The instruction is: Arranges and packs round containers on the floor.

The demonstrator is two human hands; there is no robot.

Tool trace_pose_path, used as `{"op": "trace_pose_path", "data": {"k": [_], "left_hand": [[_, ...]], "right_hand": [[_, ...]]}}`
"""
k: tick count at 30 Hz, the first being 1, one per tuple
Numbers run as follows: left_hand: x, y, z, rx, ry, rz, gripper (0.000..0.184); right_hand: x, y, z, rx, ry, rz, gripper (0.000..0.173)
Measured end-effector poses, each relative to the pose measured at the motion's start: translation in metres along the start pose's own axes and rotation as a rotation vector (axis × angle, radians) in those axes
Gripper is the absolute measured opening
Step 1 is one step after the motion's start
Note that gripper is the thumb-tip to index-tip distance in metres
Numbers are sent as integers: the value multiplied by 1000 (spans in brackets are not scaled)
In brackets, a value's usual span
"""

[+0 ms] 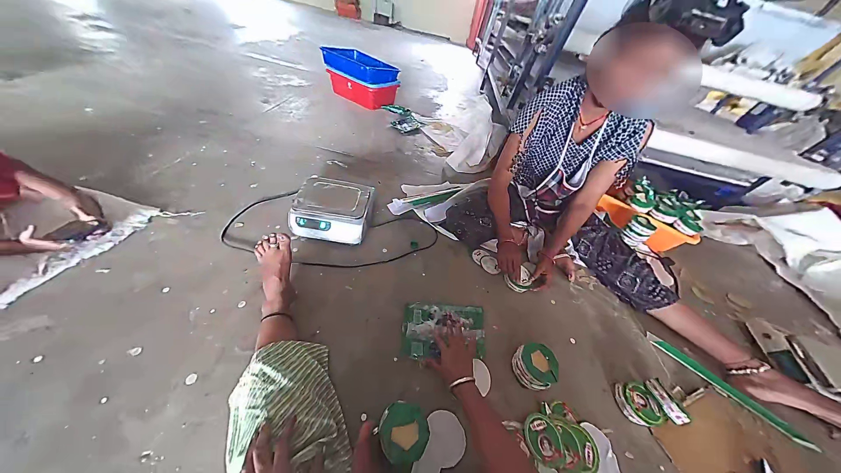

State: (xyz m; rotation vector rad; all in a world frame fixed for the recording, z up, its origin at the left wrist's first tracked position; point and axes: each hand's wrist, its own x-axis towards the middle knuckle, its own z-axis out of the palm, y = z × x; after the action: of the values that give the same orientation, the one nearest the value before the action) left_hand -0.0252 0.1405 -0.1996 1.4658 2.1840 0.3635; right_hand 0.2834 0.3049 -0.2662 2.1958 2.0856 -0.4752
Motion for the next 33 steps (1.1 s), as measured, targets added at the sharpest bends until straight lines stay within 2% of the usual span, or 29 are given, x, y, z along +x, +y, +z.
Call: {"op": "trace_pose_path", "data": {"k": [3, 5, 7, 9, 11, 14, 18, 22, 24, 27, 30, 33], "left_hand": [[6, -25, 23, -13, 108, 69, 77], [7, -27, 25, -21, 146, 88, 77], [5, -25, 24, -18, 156, 95, 77], [2, -22, 24, -5, 141, 95, 77], [1, -19, 21, 8, 99, 86, 76], [-1, -15, 17, 13, 55, 72, 74], [-3, -20, 15, 16, 29, 55, 71], [-3, -28, 11, -25, 36, 60, 68], [-1, -29, 13, -36, 34, 59, 68], [-2, -25, 13, -36, 23, 57, 68], [-1, -24, 13, -39, 23, 58, 67], [1, -26, 10, -64, 22, 41, 65]], "right_hand": [[-23, -5, 9, 188, 210, 101, 59], [-45, -15, -3, 397, 268, 190, 51], [-77, -23, -19, 527, 163, 206, 42], [-114, -26, -25, 567, 35, 118, 38], [-144, -29, -20, 503, -47, 30, 42], [-161, -40, -11, 424, -135, 57, 44], [-159, -53, 1, 281, -52, 100, 48], [-204, -77, 5, 112, -125, 119, 61], [-222, -81, 14, 207, -120, 75, 55], [-211, -77, 12, 371, -44, 93, 52], [-189, -70, 4, 312, -47, 217, 56], [-204, -75, 5, 243, -136, 191, 60]]}}
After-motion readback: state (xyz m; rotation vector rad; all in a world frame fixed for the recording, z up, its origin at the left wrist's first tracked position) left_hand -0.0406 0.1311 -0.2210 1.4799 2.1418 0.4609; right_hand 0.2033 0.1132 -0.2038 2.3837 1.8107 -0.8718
